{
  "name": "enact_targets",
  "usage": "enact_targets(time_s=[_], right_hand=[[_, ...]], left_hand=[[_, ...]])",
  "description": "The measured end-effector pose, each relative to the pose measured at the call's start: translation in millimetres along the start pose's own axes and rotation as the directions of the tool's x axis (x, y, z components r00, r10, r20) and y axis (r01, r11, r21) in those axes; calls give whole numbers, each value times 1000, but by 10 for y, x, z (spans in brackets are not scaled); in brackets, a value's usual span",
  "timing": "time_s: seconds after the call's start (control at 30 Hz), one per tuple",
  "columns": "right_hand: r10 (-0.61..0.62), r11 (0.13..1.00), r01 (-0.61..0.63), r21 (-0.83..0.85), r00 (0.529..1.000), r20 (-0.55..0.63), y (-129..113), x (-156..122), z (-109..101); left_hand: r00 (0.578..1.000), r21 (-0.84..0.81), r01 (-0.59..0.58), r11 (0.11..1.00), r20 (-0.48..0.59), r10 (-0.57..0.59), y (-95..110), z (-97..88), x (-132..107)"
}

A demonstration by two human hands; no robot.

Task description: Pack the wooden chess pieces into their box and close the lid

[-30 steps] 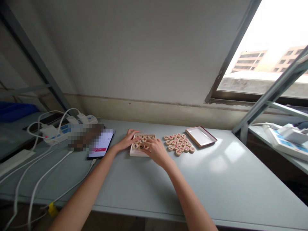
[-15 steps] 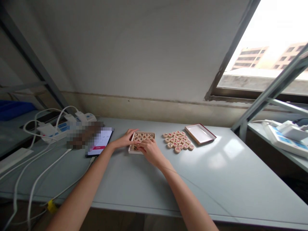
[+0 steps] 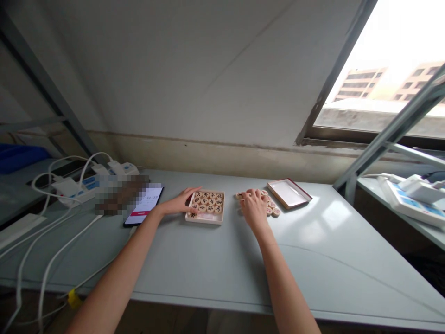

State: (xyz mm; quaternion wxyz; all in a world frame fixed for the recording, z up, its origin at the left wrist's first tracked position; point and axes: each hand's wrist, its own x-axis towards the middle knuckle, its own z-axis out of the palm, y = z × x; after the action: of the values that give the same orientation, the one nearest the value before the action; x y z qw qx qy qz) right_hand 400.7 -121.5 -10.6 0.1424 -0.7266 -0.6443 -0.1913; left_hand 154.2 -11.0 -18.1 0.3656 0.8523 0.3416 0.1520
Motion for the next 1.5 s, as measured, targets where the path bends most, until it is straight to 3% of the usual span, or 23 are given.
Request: enact_targets(time_s=[0.2,0.4,0.57,0.7,0.77,0.97,1.17,1.4,1.5], right_hand=[[9,999,-9,46,1000,1,7,-7,-47],[26,998,-33,54,991,131,-43,-13,-132],[29,976,-46,213,996,82,-110,6,-145],[-94,877,62,476,995,43,-314,17,-189],[-194,843,131,522,979,68,-468,2,-195],[-250,843,136,521,956,155,-738,-54,-147],[-261,842,134,523,949,176,-651,-60,-143],[-304,808,178,561,942,140,-728,-69,-153],[-234,874,161,459,967,106,-606,-31,-235]], left_hand=[[999,11,35,999,23,-35,56,-18,-20],[997,-26,18,1000,71,-16,39,-45,-32],[998,-90,0,996,70,6,-16,-50,-25],[998,-107,-10,994,61,17,-33,-41,-12],[999,-94,-16,995,35,20,-23,-29,-7],[999,39,12,999,-36,-10,31,38,3],[998,145,10,989,-58,-2,60,82,12],[998,175,60,983,-26,-57,149,71,-5],[997,181,79,980,-20,-77,173,72,-13]])
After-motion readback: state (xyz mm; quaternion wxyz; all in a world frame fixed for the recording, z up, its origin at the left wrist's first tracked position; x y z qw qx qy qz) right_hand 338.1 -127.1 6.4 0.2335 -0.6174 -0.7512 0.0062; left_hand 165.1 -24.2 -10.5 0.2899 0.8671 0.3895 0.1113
